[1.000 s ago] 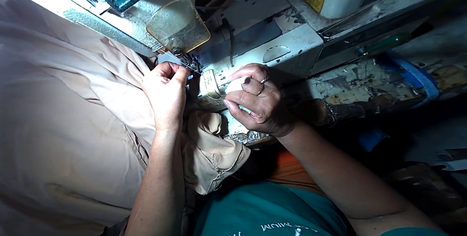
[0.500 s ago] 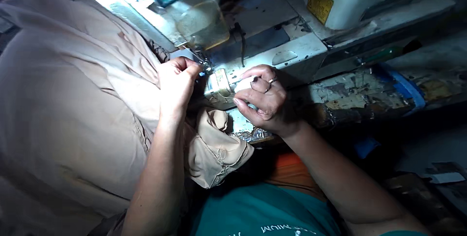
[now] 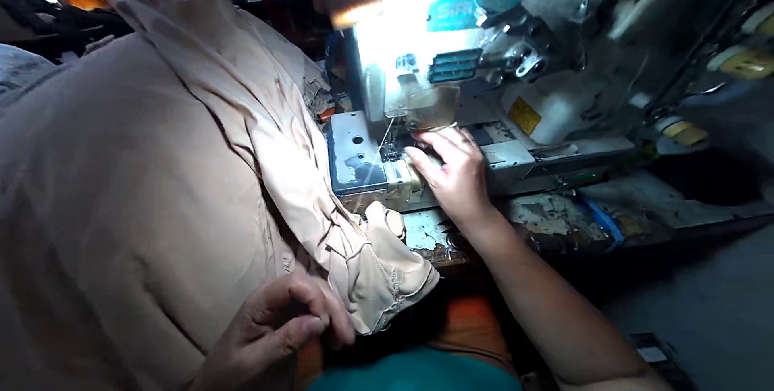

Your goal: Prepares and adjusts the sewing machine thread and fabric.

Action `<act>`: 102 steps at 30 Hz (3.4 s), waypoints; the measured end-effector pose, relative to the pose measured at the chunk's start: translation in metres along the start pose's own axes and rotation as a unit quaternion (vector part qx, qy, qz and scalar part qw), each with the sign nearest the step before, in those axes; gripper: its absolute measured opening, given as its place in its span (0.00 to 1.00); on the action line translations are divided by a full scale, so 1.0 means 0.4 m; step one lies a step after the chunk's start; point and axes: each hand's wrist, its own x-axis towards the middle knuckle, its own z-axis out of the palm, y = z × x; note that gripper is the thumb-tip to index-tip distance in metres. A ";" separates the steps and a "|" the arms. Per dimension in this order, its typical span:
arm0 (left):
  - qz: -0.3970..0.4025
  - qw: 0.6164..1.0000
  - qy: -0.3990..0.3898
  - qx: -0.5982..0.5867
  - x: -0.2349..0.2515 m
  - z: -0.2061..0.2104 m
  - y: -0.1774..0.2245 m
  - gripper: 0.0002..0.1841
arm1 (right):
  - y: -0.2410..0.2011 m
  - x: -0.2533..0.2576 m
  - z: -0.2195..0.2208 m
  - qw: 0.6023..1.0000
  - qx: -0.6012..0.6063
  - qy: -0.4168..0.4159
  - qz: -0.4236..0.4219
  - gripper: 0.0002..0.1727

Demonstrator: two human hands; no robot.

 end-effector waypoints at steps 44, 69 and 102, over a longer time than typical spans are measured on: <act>0.182 0.918 0.050 0.347 0.212 0.108 -0.200 0.08 | -0.117 0.010 -0.026 0.877 0.393 -0.042 0.273 0.06; 0.142 0.919 0.134 0.342 0.144 0.048 -0.056 0.09 | -0.098 0.015 -0.014 0.899 0.322 -0.040 0.293 0.06; -0.187 0.861 0.193 0.432 0.429 -0.176 -0.133 0.15 | -0.066 -0.293 -0.122 0.842 0.477 -0.095 0.233 0.07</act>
